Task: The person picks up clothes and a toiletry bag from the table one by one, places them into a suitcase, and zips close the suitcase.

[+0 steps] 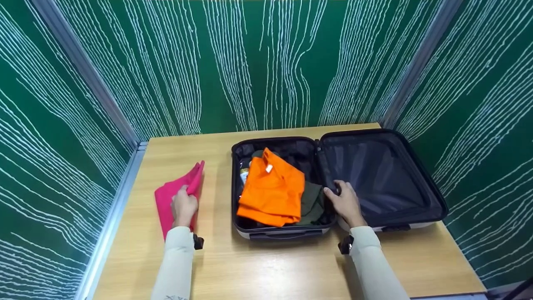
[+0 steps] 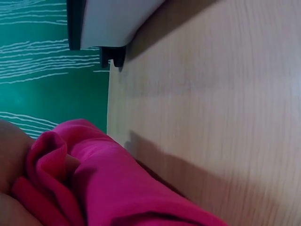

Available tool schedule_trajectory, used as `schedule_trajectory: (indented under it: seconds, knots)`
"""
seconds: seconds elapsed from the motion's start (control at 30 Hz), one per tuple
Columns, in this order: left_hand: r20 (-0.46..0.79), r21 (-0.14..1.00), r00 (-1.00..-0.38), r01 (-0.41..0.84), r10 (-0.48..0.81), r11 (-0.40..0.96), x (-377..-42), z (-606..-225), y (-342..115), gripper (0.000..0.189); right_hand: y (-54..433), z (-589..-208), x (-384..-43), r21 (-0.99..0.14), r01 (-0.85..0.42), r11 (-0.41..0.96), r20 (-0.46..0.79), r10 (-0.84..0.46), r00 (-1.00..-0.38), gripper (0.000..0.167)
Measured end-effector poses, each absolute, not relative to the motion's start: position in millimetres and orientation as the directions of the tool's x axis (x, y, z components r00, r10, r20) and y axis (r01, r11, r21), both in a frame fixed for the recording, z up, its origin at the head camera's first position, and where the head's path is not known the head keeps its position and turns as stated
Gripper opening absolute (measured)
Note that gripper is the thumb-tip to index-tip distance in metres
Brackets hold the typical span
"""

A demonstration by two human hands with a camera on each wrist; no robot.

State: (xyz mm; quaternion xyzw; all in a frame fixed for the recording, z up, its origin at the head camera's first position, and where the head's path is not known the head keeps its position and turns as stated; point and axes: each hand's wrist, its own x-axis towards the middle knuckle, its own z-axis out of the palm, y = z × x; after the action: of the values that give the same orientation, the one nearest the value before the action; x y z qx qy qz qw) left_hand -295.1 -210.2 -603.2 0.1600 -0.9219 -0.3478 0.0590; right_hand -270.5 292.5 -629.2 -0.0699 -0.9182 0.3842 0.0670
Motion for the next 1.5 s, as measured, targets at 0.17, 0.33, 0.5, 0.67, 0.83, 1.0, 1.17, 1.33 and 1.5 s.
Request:
schedule_trajectory:
  seconds: [0.17,0.33,0.5,0.67,0.83,1.0,1.17,1.33,1.5]
  knots:
    - [-0.008,0.673,-0.942,-0.253,-0.335,0.695,-294,-596,-209,0.047,293,-630,-271,-0.721,0.088,0.688,0.056,0.184,-0.981,0.062]
    - [-0.004,0.68,-0.941,-0.251,-0.338,0.689,-293,-589,-208,0.047,291,-631,-270,-0.725,0.094,0.682,0.051,0.189,-0.981,0.062]
    - [0.012,0.685,-0.942,-0.237,-0.336,0.689,-294,-585,-206,0.048,289,-631,-269,-0.731,0.095,0.676,0.047,0.19,-0.981,0.062]
    - [0.034,0.684,-0.941,-0.225,-0.338,0.694,-294,-581,-204,0.05,289,-630,-269,-0.725,0.091,0.682,0.057,0.191,-0.98,0.061]
    - [0.063,0.685,-0.939,-0.206,-0.339,0.699,-295,-578,-202,0.05,289,-630,-269,-0.725,0.08,0.684,0.075,0.194,-0.978,0.06]
    - [0.091,0.684,-0.937,-0.187,-0.337,0.705,-295,-576,-199,0.05,290,-630,-269,-0.726,0.076,0.684,0.083,0.197,-0.977,0.059]
    - [0.084,0.696,-0.939,-0.185,-0.335,0.693,-297,-573,-196,0.05,291,-630,-269,-0.725,0.074,0.684,0.083,0.194,-0.977,0.059]
    - [0.073,0.708,-0.941,-0.184,-0.33,0.682,-297,-569,-193,0.051,292,-631,-270,-0.73,0.07,0.679,0.09,0.198,-0.976,0.058]
    - [0.084,0.708,-0.94,-0.177,-0.33,0.684,-299,-563,-191,0.052,293,-628,-270,-0.727,0.07,0.683,0.089,0.195,-0.977,0.058]
